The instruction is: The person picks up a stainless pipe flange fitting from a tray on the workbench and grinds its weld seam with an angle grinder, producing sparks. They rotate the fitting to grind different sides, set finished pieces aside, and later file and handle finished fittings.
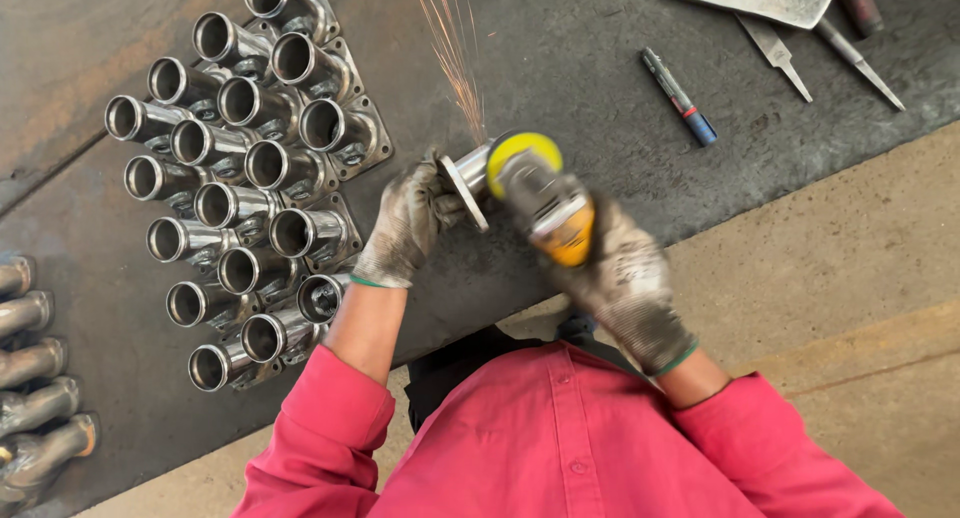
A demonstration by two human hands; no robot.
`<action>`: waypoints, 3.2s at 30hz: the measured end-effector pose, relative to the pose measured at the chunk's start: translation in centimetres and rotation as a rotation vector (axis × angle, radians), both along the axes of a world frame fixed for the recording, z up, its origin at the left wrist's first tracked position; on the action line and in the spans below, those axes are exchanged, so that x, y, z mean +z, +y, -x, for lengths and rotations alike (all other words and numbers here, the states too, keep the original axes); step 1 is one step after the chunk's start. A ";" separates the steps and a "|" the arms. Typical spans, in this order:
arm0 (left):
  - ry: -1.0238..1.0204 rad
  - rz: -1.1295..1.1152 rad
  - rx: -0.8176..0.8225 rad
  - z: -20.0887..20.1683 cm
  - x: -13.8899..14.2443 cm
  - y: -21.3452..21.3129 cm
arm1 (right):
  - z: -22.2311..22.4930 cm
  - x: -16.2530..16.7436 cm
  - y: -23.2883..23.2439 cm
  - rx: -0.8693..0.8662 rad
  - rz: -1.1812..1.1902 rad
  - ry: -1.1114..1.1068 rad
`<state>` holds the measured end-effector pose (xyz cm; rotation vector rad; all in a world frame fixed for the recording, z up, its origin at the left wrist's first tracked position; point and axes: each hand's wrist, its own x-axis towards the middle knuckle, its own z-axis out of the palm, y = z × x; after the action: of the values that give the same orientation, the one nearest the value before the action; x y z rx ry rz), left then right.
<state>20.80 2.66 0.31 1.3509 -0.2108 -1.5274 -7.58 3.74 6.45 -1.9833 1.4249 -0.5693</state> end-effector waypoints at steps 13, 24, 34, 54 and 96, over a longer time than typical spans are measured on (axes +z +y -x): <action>0.006 0.031 -0.037 -1.4 -2.3 0.0 | -0.1 0.9 0.3 0.020 -0.080 0.038; 0.049 -0.009 -0.016 -1.2 -1.8 0.2 | 0.2 0.3 1.1 -0.031 -0.089 0.028; 0.107 -0.040 0.010 -2.0 -1.9 0.1 | 0.4 -0.3 0.7 -0.058 0.021 0.016; 0.088 0.000 -0.038 -2.7 -1.5 0.1 | -0.6 -0.6 1.7 -0.025 -0.039 0.046; 0.039 0.063 -0.016 -1.2 0.4 1.5 | 0.2 1.5 0.1 0.022 0.040 0.064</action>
<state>22.02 4.17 0.73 1.2717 -0.2438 -1.5465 -7.75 3.88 7.97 -2.0630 1.4389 -0.5323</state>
